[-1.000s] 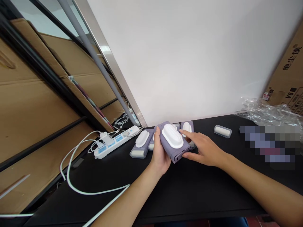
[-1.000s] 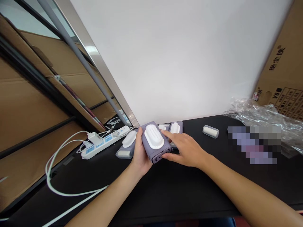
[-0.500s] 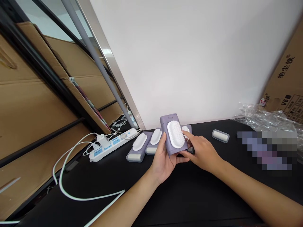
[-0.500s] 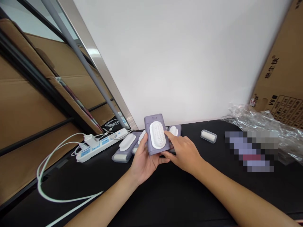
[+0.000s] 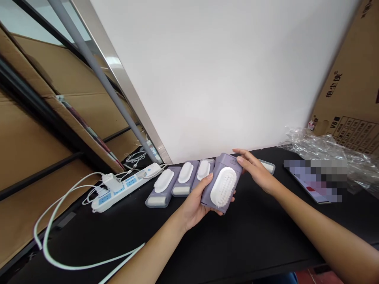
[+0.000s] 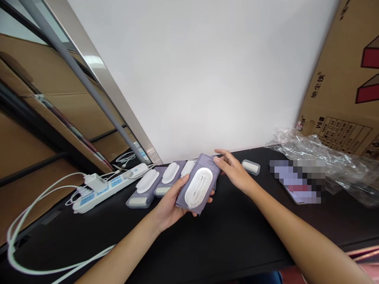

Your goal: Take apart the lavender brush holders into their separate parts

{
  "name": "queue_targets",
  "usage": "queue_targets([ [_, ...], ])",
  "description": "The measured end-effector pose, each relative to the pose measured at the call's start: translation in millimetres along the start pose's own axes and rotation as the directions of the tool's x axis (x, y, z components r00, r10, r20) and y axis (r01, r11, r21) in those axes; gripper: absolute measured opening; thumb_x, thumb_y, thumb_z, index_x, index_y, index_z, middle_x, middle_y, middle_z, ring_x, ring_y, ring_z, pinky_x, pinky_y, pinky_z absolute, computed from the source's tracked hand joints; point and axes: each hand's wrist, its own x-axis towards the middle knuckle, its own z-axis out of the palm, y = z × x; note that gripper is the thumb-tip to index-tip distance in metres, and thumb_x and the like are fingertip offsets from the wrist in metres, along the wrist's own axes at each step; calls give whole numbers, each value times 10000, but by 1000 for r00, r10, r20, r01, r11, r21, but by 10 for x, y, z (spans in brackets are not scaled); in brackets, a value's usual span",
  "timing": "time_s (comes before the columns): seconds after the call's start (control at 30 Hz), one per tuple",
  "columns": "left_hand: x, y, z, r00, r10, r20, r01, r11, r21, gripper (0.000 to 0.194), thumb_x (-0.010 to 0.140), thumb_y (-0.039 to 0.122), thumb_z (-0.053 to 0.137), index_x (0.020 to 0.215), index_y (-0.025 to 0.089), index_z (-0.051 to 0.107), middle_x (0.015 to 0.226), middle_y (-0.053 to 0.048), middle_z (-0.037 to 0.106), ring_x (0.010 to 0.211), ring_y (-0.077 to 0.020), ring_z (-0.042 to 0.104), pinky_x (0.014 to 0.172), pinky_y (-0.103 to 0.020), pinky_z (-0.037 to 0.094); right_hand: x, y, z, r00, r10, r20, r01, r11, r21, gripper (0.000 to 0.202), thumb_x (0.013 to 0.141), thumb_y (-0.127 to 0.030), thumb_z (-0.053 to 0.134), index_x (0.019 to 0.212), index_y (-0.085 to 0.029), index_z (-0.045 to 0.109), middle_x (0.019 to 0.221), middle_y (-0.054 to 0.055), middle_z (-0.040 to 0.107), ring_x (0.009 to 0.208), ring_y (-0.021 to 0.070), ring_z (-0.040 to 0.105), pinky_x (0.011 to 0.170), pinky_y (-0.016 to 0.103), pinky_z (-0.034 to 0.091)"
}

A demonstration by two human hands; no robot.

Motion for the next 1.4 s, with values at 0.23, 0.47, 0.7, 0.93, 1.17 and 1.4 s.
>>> queue_targets([
  [0.23, 47, -57, 9, 952, 230, -203, -244, 969, -47, 586, 1019, 539, 581, 1477, 173, 593, 1105, -137, 765, 730, -209, 736, 465, -243, 535, 40, 0, -25, 979, 202, 27, -204, 964, 172, 441, 876, -616, 738, 1034, -205, 714, 974, 20, 697, 890, 190, 639, 752, 297, 520],
  [0.47, 91, -87, -46, 813, 425, -398, -398, 905, 152, 720, 874, 561, 793, 1495, 271, 573, 911, 0, 662, 537, -87, 538, 399, -193, 427, -37, -16, 45, 962, 268, 57, -274, 945, 180, 416, 938, -620, 701, 927, -209, 634, 804, -6, 660, 727, 143, 633, 622, 243, 506],
  [0.7, 122, -19, -159, 707, 578, -408, -501, 816, 290, 672, 875, 577, 785, 1447, 260, 629, 888, 6, 641, 608, -95, 551, 495, -191, 438, -73, -25, 144, 941, 334, 60, -337, 903, 267, 356, 1016, -576, 613, 916, -236, 575, 753, -1, 661, 674, 156, 676, 639, 275, 562],
  [0.93, 140, -86, -159, 743, 579, -337, -475, 810, 344, 717, 914, 528, 761, 1561, 365, 500, 1313, -59, 693, 1015, -210, 724, 782, -289, 616, -144, 20, 312, 957, 290, 28, -278, 880, 384, 408, 1041, -650, 504, 1042, -243, 517, 866, 20, 727, 667, 164, 689, 650, 302, 527],
  [1.17, 98, -37, -50, 725, 607, -326, -547, 795, 262, 596, 973, 617, 627, 1479, 310, 560, 1392, -87, 650, 996, -201, 692, 712, -305, 656, -173, -8, 308, 987, 153, 49, -159, 974, 160, 339, 972, -563, 633, 972, -230, 568, 859, -8, 694, 757, 180, 683, 687, 311, 501],
  [1.4, 114, -11, -63, 655, 607, -450, -572, 788, 229, 552, 916, 545, 733, 1411, 340, 598, 1290, -46, 699, 968, -195, 718, 755, -348, 667, -202, -68, 324, 966, 246, 82, -258, 940, 224, 300, 969, -530, 625, 1021, -248, 534, 848, 3, 732, 798, 219, 746, 694, 333, 523],
])
